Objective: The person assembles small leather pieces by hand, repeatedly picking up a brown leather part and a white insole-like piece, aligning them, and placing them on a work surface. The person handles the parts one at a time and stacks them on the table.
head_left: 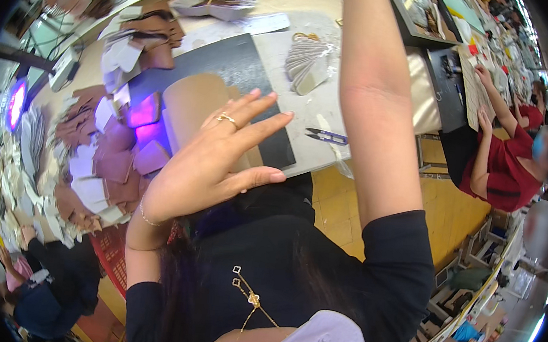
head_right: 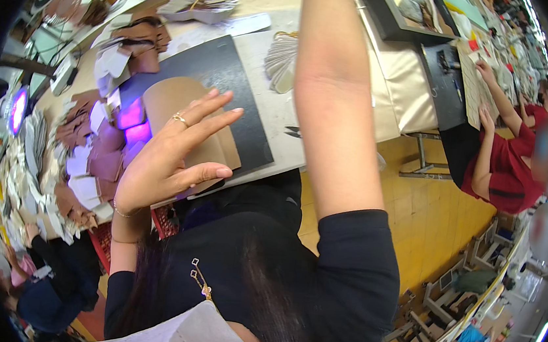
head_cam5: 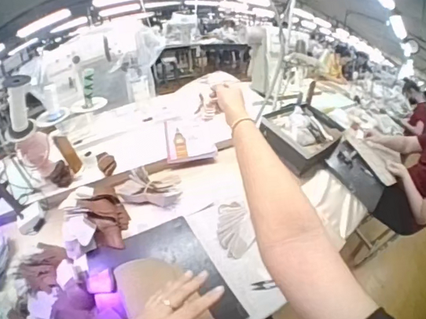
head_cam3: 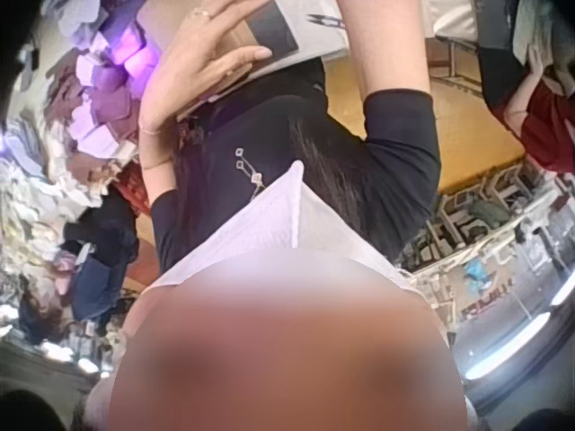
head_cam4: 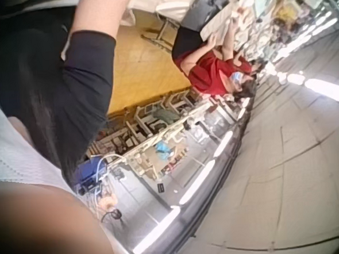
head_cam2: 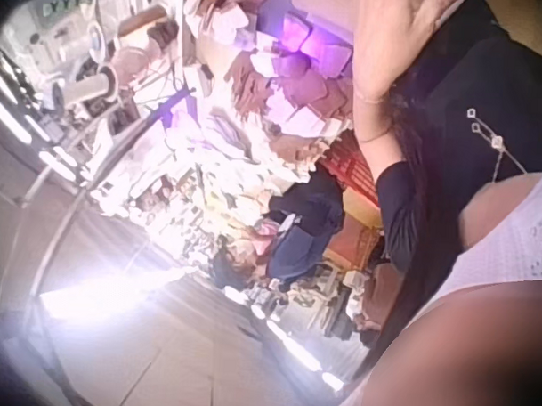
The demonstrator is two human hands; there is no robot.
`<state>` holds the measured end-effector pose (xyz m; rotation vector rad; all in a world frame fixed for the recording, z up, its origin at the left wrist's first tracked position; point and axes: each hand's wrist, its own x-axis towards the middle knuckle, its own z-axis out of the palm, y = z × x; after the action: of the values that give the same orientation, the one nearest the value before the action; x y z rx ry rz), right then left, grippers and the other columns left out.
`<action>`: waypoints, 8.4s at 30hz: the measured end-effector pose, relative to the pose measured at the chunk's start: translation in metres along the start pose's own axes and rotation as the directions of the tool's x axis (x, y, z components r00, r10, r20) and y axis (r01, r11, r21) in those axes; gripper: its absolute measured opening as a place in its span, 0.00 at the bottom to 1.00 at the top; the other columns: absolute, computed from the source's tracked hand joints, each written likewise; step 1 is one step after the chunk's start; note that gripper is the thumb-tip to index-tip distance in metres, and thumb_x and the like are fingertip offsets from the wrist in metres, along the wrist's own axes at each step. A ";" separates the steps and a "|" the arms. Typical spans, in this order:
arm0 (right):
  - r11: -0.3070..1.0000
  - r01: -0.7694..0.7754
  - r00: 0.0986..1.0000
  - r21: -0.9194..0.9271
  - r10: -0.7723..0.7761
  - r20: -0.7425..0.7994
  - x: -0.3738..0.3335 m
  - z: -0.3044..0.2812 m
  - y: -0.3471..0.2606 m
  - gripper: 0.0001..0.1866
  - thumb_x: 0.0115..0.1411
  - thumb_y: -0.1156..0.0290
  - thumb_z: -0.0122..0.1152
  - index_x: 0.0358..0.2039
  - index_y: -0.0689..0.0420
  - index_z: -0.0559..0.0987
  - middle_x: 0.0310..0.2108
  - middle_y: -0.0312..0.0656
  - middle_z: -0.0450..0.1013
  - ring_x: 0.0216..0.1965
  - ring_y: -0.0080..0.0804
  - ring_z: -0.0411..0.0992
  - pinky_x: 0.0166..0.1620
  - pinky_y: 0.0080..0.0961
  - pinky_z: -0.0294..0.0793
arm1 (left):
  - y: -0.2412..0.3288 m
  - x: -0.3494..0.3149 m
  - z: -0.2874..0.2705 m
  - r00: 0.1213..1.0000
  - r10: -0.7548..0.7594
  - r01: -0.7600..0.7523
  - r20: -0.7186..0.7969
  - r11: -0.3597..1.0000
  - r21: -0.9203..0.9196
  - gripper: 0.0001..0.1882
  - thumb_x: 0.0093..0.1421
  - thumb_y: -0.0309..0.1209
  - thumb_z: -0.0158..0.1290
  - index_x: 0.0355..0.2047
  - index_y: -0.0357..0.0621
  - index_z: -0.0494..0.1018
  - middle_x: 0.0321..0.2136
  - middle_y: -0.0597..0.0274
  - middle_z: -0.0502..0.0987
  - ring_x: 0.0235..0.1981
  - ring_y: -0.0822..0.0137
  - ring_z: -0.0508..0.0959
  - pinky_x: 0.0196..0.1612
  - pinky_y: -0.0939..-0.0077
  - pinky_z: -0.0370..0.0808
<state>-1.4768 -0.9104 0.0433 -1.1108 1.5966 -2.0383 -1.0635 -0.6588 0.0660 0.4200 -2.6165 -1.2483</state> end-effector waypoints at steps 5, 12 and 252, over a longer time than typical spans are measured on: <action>0.983 -0.124 0.990 0.139 0.131 -0.048 0.000 0.010 0.029 0.10 0.55 0.70 0.51 0.28 0.61 0.78 0.20 0.41 0.73 0.16 0.27 0.71 0.18 0.22 0.67 | -0.004 0.015 0.010 0.996 -0.081 0.081 -0.026 0.997 -0.008 0.37 0.52 0.42 0.62 0.61 0.47 0.63 0.64 0.50 0.58 0.64 0.49 0.58 0.64 0.59 0.56; 0.986 -0.158 0.987 0.057 0.159 -0.009 -0.023 0.037 0.027 0.09 0.56 0.69 0.51 0.27 0.59 0.77 0.20 0.39 0.73 0.17 0.26 0.71 0.17 0.21 0.65 | -0.008 0.031 0.023 0.972 -0.092 0.109 -0.216 0.992 0.069 0.46 0.54 0.37 0.60 0.67 0.46 0.48 0.66 0.46 0.51 0.64 0.47 0.55 0.64 0.56 0.53; 0.703 -0.702 0.628 0.114 0.536 0.564 -0.360 -0.069 -0.089 0.11 0.57 0.74 0.65 0.37 0.58 0.72 0.31 0.35 0.74 0.30 0.18 0.71 0.34 0.14 0.71 | -0.093 -0.067 -0.002 0.726 -0.661 0.396 0.188 0.178 -0.901 0.13 0.58 0.34 0.59 0.28 0.34 0.72 0.19 0.54 0.78 0.18 0.65 0.81 0.21 0.80 0.78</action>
<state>-1.2769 -0.5954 -0.0148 -0.7065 1.0995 -1.3235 -0.9846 -0.6930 -0.0103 1.2085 -1.1180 -2.3922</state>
